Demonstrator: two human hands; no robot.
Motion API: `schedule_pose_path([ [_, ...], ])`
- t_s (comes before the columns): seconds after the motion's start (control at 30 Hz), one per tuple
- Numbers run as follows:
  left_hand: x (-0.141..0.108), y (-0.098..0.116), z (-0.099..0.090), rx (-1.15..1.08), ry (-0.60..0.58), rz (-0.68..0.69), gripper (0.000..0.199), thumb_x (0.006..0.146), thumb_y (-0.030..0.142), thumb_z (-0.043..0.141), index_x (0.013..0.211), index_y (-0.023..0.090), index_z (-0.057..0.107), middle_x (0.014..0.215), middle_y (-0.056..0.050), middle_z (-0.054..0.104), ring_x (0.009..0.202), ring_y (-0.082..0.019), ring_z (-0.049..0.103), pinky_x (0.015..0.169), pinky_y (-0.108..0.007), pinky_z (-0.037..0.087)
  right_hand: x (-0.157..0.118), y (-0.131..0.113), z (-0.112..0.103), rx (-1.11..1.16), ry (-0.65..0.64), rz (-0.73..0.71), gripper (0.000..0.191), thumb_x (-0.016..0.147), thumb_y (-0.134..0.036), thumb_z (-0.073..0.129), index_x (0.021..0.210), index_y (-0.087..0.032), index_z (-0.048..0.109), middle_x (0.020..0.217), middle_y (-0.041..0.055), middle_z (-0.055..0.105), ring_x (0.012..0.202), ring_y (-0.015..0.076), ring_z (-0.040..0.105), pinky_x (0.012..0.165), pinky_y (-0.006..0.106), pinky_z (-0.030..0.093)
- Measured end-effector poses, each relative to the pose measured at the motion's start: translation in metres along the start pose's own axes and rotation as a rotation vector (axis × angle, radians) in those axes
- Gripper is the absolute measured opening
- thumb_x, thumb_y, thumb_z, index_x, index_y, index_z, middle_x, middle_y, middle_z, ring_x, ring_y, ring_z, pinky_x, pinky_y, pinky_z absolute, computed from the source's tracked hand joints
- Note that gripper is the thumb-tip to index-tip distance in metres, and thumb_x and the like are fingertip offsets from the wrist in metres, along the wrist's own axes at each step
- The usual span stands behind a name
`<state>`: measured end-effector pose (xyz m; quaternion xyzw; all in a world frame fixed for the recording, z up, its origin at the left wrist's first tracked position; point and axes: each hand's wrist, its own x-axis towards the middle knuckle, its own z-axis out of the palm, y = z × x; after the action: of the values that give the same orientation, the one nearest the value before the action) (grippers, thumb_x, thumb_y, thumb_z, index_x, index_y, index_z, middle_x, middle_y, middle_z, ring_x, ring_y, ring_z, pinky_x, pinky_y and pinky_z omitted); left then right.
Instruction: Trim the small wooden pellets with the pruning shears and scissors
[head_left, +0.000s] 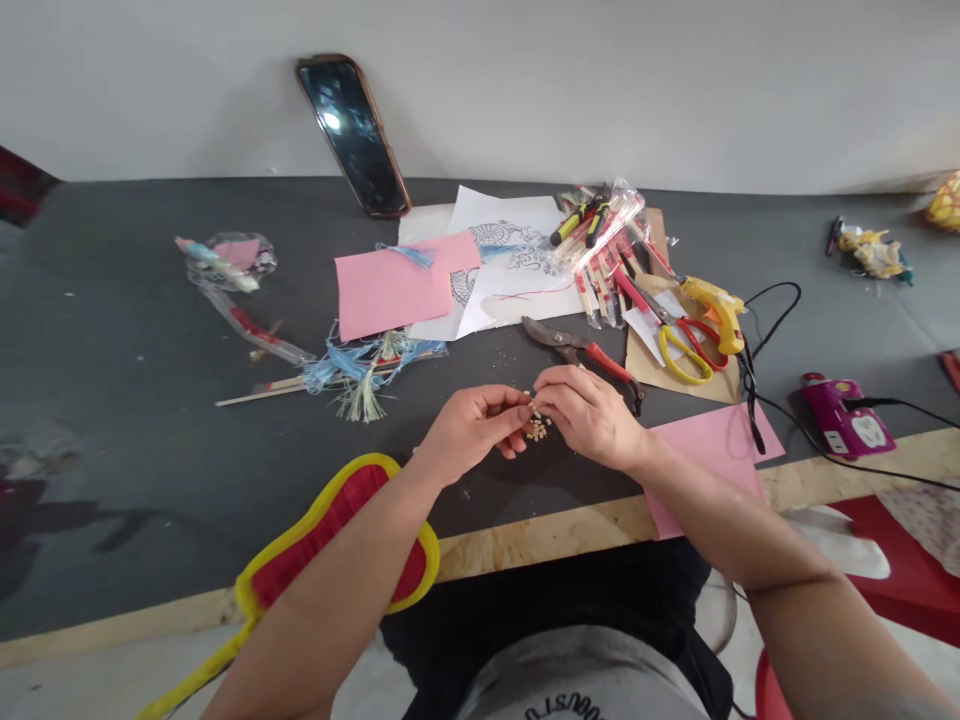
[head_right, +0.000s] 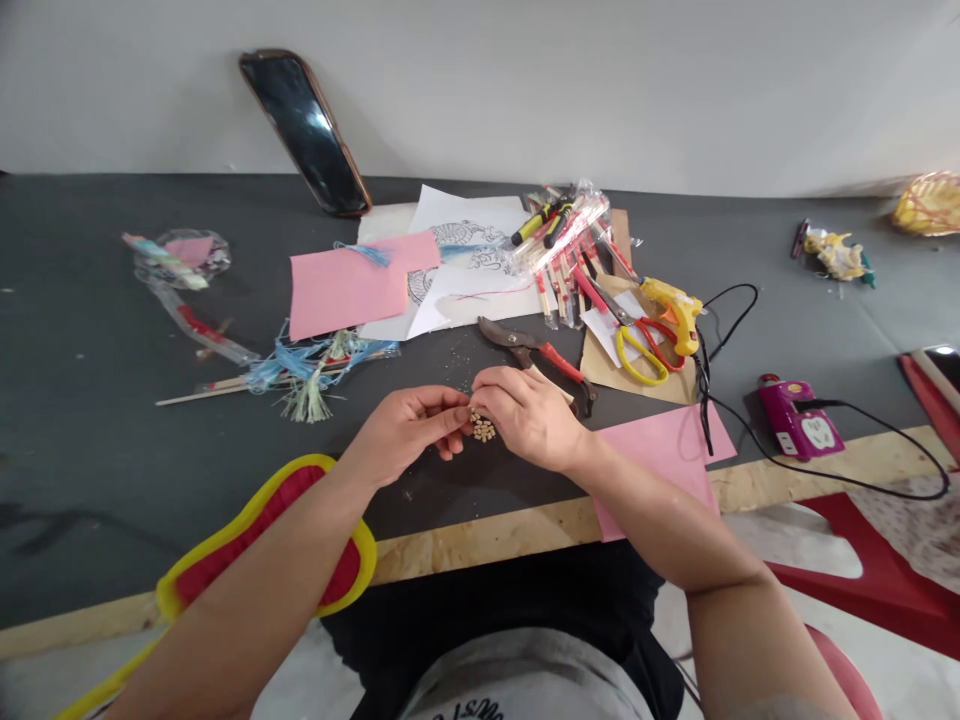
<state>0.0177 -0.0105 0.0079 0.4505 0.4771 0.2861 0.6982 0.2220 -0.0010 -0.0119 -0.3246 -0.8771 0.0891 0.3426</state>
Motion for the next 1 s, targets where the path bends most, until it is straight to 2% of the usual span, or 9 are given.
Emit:
schedule_pose_path([
  [0.23, -0.0034, 0.0007, -0.0002, 0.053, 0.004, 0.096, 0.035, 0.083, 0.048, 0.076, 0.094, 0.016, 0.071, 0.078, -0.003, 0.072, 0.055, -0.010, 0.062, 0.052, -0.022, 0.054, 0.0013, -0.0024, -0.0036, 0.171, 0.070, 0.118, 0.013, 0.100, -0.021, 0.054, 0.106, -0.023, 0.065, 0.108, 0.0084, 0.067, 0.100, 0.0190, 0.069, 0.090, 0.036, 0.059],
  [0.37, -0.0042, 0.0020, 0.0006, 0.111, 0.003, 0.112, 0.034, 0.086, 0.049, 0.071, 0.093, 0.016, 0.069, 0.079, -0.004, 0.072, 0.057, -0.011, 0.063, 0.054, -0.022, 0.054, -0.0010, -0.0017, -0.0027, 0.200, 0.099, 0.123, 0.013, 0.099, -0.019, 0.055, 0.104, -0.024, 0.067, 0.106, 0.0077, 0.068, 0.096, 0.0183, 0.069, 0.087, 0.035, 0.060],
  [0.5, -0.0037, 0.0018, 0.0004, 0.122, -0.024, 0.126, 0.032, 0.088, 0.048, 0.070, 0.093, 0.016, 0.070, 0.079, -0.004, 0.071, 0.058, -0.011, 0.064, 0.054, -0.021, 0.054, -0.0022, -0.0025, -0.0022, 0.237, 0.111, 0.081, 0.017, 0.098, -0.019, 0.058, 0.111, -0.023, 0.068, 0.108, 0.0090, 0.068, 0.097, 0.0181, 0.069, 0.086, 0.034, 0.060],
  [0.67, -0.0047, 0.0030, 0.0007, 0.101, -0.074, 0.089, 0.032, 0.087, 0.048, 0.071, 0.090, 0.016, 0.071, 0.082, -0.006, 0.074, 0.061, -0.012, 0.066, 0.056, -0.023, 0.057, -0.0041, -0.0002, -0.0005, 0.298, 0.109, 0.074, 0.018, 0.099, -0.019, 0.057, 0.109, -0.024, 0.072, 0.103, 0.0072, 0.070, 0.092, 0.0165, 0.070, 0.081, 0.031, 0.061],
  [1.0, -0.0046, 0.0052, 0.0012, -0.036, -0.077, -0.005, 0.030, 0.079, 0.041, 0.080, 0.091, 0.014, 0.073, 0.082, -0.007, 0.076, 0.063, -0.014, 0.068, 0.059, -0.025, 0.060, -0.0030, 0.0010, 0.0005, 0.325, 0.113, 0.110, 0.015, 0.099, -0.021, 0.059, 0.105, -0.022, 0.074, 0.100, 0.0071, 0.071, 0.089, 0.0158, 0.071, 0.080, 0.030, 0.061],
])
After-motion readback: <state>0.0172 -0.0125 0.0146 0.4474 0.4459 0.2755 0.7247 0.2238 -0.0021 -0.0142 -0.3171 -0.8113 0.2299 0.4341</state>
